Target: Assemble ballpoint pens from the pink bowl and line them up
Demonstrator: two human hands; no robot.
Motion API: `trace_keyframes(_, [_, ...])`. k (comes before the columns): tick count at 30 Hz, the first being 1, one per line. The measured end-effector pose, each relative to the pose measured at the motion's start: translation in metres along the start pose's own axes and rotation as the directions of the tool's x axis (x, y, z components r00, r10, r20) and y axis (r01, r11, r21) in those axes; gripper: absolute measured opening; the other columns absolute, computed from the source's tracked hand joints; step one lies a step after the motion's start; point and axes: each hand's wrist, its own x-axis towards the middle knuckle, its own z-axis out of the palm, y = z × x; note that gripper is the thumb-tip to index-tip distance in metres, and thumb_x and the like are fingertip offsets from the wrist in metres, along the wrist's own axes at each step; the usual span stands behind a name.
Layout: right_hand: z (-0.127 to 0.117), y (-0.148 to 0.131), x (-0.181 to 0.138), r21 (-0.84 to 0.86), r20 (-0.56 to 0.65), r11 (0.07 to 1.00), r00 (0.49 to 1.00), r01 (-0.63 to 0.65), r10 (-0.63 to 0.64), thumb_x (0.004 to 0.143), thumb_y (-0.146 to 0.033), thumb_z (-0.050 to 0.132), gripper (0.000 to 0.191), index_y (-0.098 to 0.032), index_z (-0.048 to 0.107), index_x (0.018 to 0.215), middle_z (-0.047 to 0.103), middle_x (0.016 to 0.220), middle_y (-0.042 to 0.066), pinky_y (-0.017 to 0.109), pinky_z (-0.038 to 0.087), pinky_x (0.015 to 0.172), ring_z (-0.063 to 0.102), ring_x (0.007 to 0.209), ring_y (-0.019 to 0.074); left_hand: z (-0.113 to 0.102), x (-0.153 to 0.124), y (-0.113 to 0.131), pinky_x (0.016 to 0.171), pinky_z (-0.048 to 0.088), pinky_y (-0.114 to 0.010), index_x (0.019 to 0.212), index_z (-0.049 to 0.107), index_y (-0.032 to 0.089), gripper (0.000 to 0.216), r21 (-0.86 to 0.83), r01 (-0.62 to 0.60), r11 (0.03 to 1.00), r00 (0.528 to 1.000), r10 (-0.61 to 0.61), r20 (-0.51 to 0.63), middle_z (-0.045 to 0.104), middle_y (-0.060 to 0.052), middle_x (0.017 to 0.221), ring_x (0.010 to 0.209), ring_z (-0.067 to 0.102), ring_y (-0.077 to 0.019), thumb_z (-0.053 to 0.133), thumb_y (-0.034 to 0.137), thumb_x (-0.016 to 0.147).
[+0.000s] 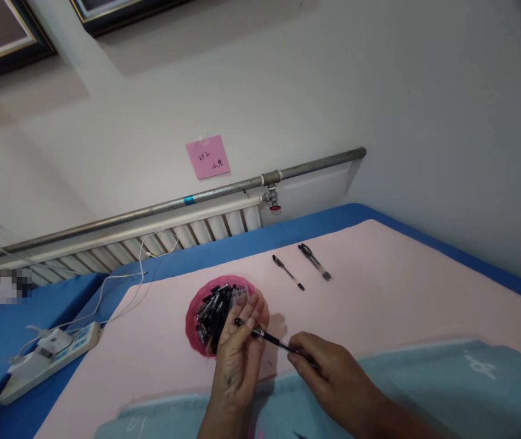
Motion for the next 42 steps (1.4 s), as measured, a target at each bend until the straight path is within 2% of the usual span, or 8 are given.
trace_keyframes(2, [-0.001,-0.002,0.001,0.040,0.000,0.999,1.000,-0.019,0.019,0.086,-0.028,0.046,0.013,-0.022,0.055,0.079,0.056,0.067,-0.003,0.022,0.037,0.056,0.050,0.061,0.0129,-0.002,0.001,-0.001,0.098,0.043,-0.035,0.106,0.058,0.016,0.037,0.018,0.013,1.000,1.000,-0.013,0.012,0.064,-0.013,0.113,0.110,0.058,-0.0219,0.062,0.002,0.072])
trace_keyframes(7, [-0.004,-0.006,0.006,0.244,0.069,0.960,0.990,-0.139,0.126,0.082,-0.026,0.048,0.014,-0.021,0.055,0.072,0.040,0.055,-0.007,0.020,0.032,0.048,0.040,0.052,0.0104,-0.006,0.002,-0.003,0.098,0.042,-0.037,0.101,0.060,0.016,0.030,0.029,0.021,0.999,0.998,-0.023,0.052,0.065,-0.012,0.111,0.107,0.059,-0.0217,0.063,0.006,0.073])
trace_keyframes(13, [-0.002,-0.001,0.004,0.121,0.015,0.990,0.997,-0.071,0.070,0.083,-0.028,0.049,0.014,-0.022,0.057,0.073,0.049,0.058,-0.006,0.021,0.034,0.051,0.045,0.054,0.0116,-0.005,0.002,-0.004,0.098,0.041,-0.038,0.094,0.060,0.017,0.029,0.056,0.051,0.997,0.998,-0.052,0.019,0.068,-0.009,0.100,0.106,0.059,-0.0219,0.067,0.006,0.068])
trace_keyframes(18, [-0.001,-0.002,0.005,0.176,0.035,0.980,0.995,-0.094,0.089,0.082,-0.027,0.048,0.015,-0.021,0.054,0.070,0.042,0.055,-0.007,0.020,0.033,0.049,0.041,0.051,0.0108,-0.006,0.001,-0.007,0.098,0.041,-0.038,0.092,0.059,0.017,0.027,0.047,0.065,0.997,0.997,-0.067,0.036,0.068,-0.008,0.099,0.103,0.061,-0.0207,0.068,0.007,0.069])
trace_keyframes(23, [0.000,-0.004,0.006,0.146,0.011,0.986,0.997,-0.082,0.081,0.082,-0.026,0.048,0.015,-0.021,0.054,0.070,0.045,0.056,-0.006,0.021,0.034,0.051,0.043,0.053,0.0109,-0.005,0.000,-0.009,0.096,0.042,-0.035,0.092,0.059,0.017,0.026,0.058,0.075,0.995,0.996,-0.078,0.051,0.067,-0.007,0.099,0.102,0.061,-0.0190,0.067,0.007,0.070])
trace_keyframes(36, [0.002,-0.011,0.008,0.254,0.015,0.957,0.990,-0.139,0.139,0.079,-0.022,0.047,0.014,-0.021,0.053,0.067,0.042,0.055,-0.007,0.021,0.035,0.052,0.043,0.054,0.0113,-0.002,-0.004,-0.017,0.094,0.043,-0.033,0.094,0.061,0.017,0.031,0.085,0.103,0.991,0.994,-0.107,0.036,0.068,-0.007,0.098,0.098,0.062,-0.0179,0.071,0.009,0.067])
trace_keyframes(39, [0.000,-0.008,0.007,0.230,0.064,0.966,0.992,-0.117,0.105,0.083,-0.025,0.046,0.014,-0.021,0.057,0.075,0.050,0.061,-0.005,0.021,0.037,0.055,0.049,0.059,0.0124,-0.004,-0.001,-0.014,0.092,0.045,-0.032,0.093,0.061,0.016,0.028,0.095,0.106,0.990,0.993,-0.109,0.033,0.068,-0.008,0.098,0.097,0.063,-0.0182,0.070,0.008,0.067])
trace_keyframes(42, [-0.006,-0.001,0.005,0.088,0.063,0.996,0.998,-0.034,0.028,0.084,-0.028,0.048,0.013,-0.022,0.060,0.085,0.059,0.074,-0.001,0.023,0.039,0.060,0.055,0.068,0.0143,-0.006,0.002,-0.007,0.091,0.047,-0.033,0.091,0.060,0.016,0.025,0.088,0.068,0.994,0.998,-0.069,0.006,0.069,-0.008,0.097,0.097,0.063,-0.0187,0.067,0.006,0.069])
